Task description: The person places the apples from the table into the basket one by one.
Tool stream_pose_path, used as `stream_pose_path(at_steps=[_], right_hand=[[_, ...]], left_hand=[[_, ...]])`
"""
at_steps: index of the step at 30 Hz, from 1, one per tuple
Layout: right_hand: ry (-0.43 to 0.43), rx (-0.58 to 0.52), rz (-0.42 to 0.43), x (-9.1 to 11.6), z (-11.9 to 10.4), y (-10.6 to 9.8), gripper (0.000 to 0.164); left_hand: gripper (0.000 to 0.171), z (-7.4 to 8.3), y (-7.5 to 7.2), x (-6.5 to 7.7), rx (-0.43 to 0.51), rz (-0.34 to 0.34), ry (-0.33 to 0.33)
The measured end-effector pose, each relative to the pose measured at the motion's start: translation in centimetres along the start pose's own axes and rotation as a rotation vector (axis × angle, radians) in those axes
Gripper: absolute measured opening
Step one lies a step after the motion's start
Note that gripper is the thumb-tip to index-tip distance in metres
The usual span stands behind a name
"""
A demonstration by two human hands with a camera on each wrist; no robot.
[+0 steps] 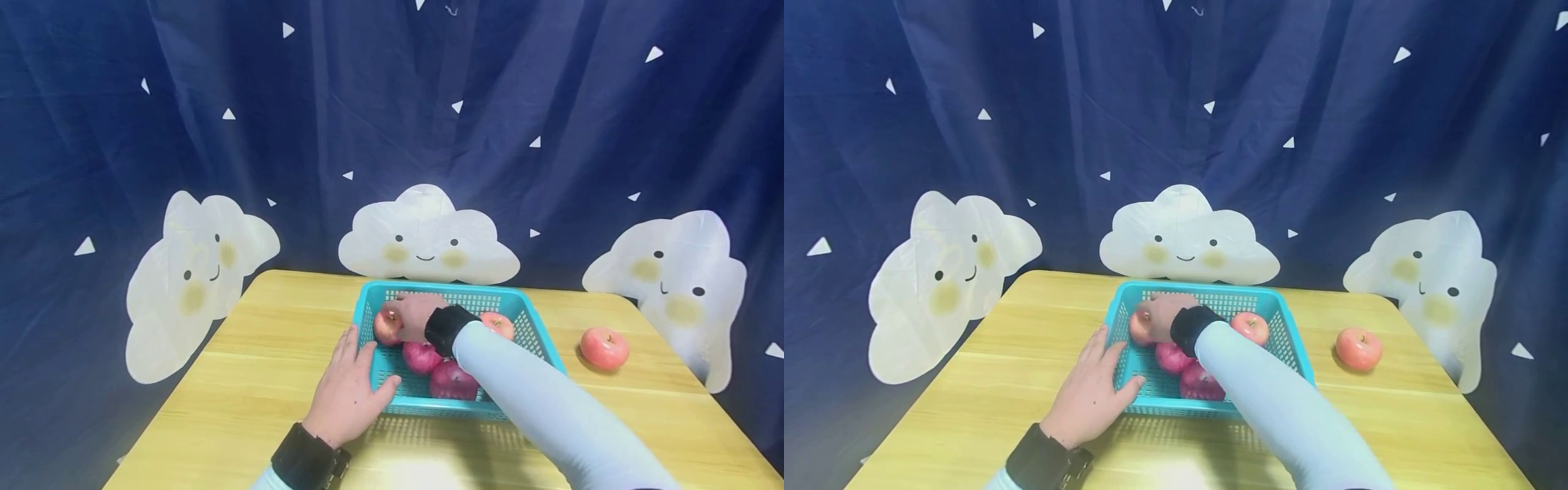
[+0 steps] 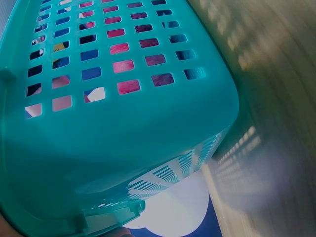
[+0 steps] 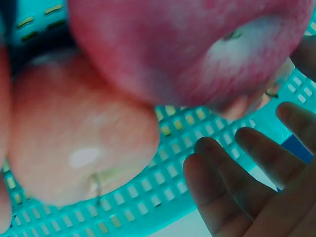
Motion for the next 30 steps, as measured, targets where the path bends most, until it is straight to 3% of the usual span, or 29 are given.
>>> stream_pose_path(at_steps=[6, 18, 30], right_hand=[[0.076, -0.026, -0.062, 1.7, 2.3, -1.2, 0.056], [0.122, -0.074, -0.006, 4.8, 7.1, -2.3, 0.053], [0.254, -0.087, -0.082, 9.1, 12.2, -2.3, 0.051]], left_hand=[[0.074, 0.0, 0.0, 0.0, -0.005, 0.004, 0.011], [0.074, 0.0, 0.1, 0.0, -0.013, -0.002, 0.006], [0.074, -0.3, 0.2, 0.0, -0.004, -0.007, -0.008]])
Point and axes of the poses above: each hand's wrist, its own x-axis away from the middle knuckle, its own y-axis out of the palm, z = x × y, the point moved 6 cm from there along -x, towards the middle knuckle, and after that the axes turned 14 degrees about x, right-handed, at the moved point
